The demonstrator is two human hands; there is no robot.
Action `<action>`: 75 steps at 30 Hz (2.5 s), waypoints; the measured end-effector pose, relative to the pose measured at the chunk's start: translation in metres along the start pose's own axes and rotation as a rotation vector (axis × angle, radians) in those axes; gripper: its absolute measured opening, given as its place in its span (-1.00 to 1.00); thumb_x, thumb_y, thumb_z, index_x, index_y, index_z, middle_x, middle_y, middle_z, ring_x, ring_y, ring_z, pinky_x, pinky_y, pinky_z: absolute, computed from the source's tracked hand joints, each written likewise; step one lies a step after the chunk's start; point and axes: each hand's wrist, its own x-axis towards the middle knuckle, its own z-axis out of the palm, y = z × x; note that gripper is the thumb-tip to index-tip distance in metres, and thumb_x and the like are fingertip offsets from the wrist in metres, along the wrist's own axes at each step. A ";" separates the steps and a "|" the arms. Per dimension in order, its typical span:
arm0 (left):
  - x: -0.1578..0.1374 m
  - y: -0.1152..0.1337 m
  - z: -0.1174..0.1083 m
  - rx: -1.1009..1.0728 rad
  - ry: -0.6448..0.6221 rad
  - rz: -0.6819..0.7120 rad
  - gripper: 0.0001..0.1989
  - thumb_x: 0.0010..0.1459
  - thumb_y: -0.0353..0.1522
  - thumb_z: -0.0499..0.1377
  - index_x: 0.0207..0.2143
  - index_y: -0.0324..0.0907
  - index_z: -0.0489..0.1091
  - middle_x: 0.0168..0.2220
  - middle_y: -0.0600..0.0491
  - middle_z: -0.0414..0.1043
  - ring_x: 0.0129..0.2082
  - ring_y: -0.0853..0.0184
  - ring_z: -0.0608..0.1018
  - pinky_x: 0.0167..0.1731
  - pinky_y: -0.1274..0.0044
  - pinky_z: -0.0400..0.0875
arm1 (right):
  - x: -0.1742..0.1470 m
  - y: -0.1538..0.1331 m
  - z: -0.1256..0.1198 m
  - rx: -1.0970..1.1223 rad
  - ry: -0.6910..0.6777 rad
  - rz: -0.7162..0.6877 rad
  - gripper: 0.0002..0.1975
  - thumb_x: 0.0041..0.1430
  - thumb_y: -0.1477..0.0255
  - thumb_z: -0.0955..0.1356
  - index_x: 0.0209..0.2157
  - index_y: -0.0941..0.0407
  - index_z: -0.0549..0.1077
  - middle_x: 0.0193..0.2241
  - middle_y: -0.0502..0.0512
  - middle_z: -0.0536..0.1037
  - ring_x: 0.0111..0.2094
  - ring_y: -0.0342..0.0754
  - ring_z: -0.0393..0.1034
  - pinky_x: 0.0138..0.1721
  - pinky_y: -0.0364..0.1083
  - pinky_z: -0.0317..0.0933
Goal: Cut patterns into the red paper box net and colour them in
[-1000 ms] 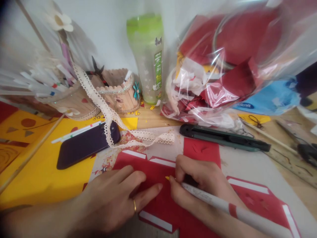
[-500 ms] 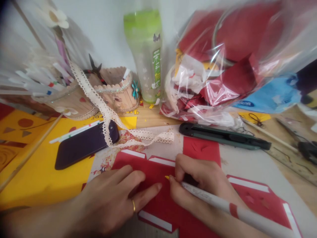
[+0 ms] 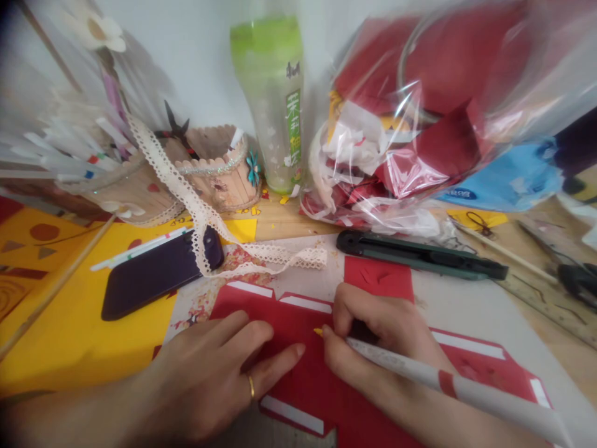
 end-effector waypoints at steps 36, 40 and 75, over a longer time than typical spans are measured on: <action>0.001 -0.001 -0.002 0.006 -0.030 0.018 -0.72 0.27 -0.35 -0.02 0.01 -0.06 0.28 -0.37 0.12 0.31 -0.48 0.38 0.36 -0.66 0.55 0.23 | 0.001 -0.003 0.002 0.032 -0.046 0.007 -0.74 0.13 0.41 0.24 -0.61 0.05 0.14 -0.69 -0.12 0.24 -0.66 -0.18 0.13 -0.67 -0.19 0.04; -0.001 -0.001 0.000 -0.010 0.024 0.027 -0.68 0.31 -0.42 -0.16 -0.04 -0.11 0.31 -0.37 0.09 0.31 -0.49 0.38 0.36 -0.67 0.54 0.22 | 0.001 -0.004 0.003 0.034 -0.067 0.004 -0.74 0.15 0.39 0.24 -0.60 0.06 0.17 -0.68 -0.12 0.26 -0.67 -0.19 0.13 -0.68 -0.20 0.04; -0.003 0.000 0.000 -0.016 0.025 0.013 -0.74 0.24 -0.40 -0.03 -0.05 -0.09 0.31 -0.38 0.14 0.32 -0.47 0.38 0.37 -0.64 0.52 0.22 | 0.003 -0.009 0.003 0.024 -0.035 0.016 -0.75 0.06 0.48 0.23 -0.63 0.06 0.09 -0.73 -0.14 0.19 -0.70 -0.21 0.09 -0.70 -0.20 -0.03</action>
